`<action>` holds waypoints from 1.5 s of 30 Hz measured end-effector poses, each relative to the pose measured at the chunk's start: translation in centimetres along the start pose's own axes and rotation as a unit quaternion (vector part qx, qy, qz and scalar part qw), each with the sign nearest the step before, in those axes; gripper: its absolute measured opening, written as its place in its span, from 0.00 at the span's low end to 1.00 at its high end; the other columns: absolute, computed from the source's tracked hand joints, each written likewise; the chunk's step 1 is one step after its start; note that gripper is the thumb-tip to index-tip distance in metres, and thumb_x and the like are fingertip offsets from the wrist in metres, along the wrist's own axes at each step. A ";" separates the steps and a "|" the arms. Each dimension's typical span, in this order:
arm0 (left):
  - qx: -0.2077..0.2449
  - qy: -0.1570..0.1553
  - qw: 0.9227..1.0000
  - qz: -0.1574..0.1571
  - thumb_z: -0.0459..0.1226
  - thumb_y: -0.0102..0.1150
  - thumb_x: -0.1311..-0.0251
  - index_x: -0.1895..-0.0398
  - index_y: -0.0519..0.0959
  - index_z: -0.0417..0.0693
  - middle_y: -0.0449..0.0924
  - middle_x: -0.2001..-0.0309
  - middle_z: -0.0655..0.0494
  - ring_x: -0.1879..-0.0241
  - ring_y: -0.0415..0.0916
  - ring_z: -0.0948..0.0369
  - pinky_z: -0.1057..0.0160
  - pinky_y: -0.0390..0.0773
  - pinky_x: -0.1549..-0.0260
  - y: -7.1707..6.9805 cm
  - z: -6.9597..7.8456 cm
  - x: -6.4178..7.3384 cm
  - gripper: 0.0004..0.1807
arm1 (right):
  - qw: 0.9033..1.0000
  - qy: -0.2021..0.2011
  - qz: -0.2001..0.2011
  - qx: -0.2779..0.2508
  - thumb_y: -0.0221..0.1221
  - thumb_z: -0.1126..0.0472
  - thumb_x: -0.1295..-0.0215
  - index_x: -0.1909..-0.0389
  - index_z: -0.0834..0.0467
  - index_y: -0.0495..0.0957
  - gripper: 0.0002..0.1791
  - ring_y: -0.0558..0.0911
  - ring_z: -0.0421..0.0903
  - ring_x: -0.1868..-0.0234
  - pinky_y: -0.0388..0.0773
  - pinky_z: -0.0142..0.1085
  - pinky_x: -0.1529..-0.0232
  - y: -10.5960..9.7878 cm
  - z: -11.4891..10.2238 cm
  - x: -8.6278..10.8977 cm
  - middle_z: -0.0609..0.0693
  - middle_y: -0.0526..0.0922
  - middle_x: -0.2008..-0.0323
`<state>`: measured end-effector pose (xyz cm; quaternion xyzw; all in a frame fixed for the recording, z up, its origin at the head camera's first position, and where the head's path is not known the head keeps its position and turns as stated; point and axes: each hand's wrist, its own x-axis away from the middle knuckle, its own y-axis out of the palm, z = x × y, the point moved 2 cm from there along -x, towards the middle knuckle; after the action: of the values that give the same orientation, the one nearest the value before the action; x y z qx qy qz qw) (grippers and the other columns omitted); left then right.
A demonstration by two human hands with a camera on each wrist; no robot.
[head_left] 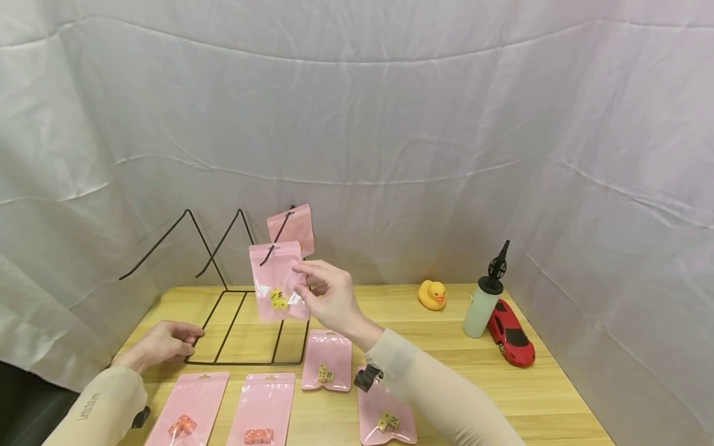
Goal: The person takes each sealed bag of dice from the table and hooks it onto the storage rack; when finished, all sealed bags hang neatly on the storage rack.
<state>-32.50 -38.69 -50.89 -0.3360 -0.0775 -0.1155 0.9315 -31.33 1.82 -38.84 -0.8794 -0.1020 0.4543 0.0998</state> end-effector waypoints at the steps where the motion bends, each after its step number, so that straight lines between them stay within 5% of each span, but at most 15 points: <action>1: -0.001 0.001 1.000 -0.001 0.24 0.66 0.34 0.30 0.78 0.22 0.81 0.54 0.49 0.58 0.77 0.59 0.61 0.88 0.58 0.0 0.0 0.0 0.28 | 1.000 0.000 0.003 0.001 0.70 0.79 0.34 0.41 0.70 0.88 0.20 0.94 0.60 0.61 0.92 0.33 0.61 0.0 0.1 -0.1 0.65 0.92 0.46; 36: -0.001 0.002 1.000 0.005 0.24 0.66 0.34 0.30 0.78 0.23 0.81 0.54 0.49 0.58 0.76 0.58 0.62 0.86 0.60 -0.1 -0.2 -0.1 0.28 | 0.995 0.039 0.018 0.086 0.68 0.79 0.35 0.35 0.67 0.86 0.26 0.94 0.57 0.60 0.90 0.27 0.55 0.6 4.3 -2.9 0.63 0.89 0.39; 45: -0.002 -0.002 1.000 0.006 0.24 0.65 0.33 0.29 0.78 0.23 0.80 0.55 0.49 0.58 0.76 0.57 0.61 0.86 0.60 -0.1 -0.2 -0.1 0.28 | 0.993 0.076 0.015 0.090 0.69 0.79 0.34 0.34 0.65 0.86 0.27 0.94 0.58 0.54 0.90 0.28 0.53 0.6 4.9 -3.2 0.62 0.89 0.36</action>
<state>-32.62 -38.86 -51.02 -0.3387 -0.0773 -0.1089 0.9314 -37.12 0.81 -39.26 -0.9002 -0.0395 0.3949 0.1792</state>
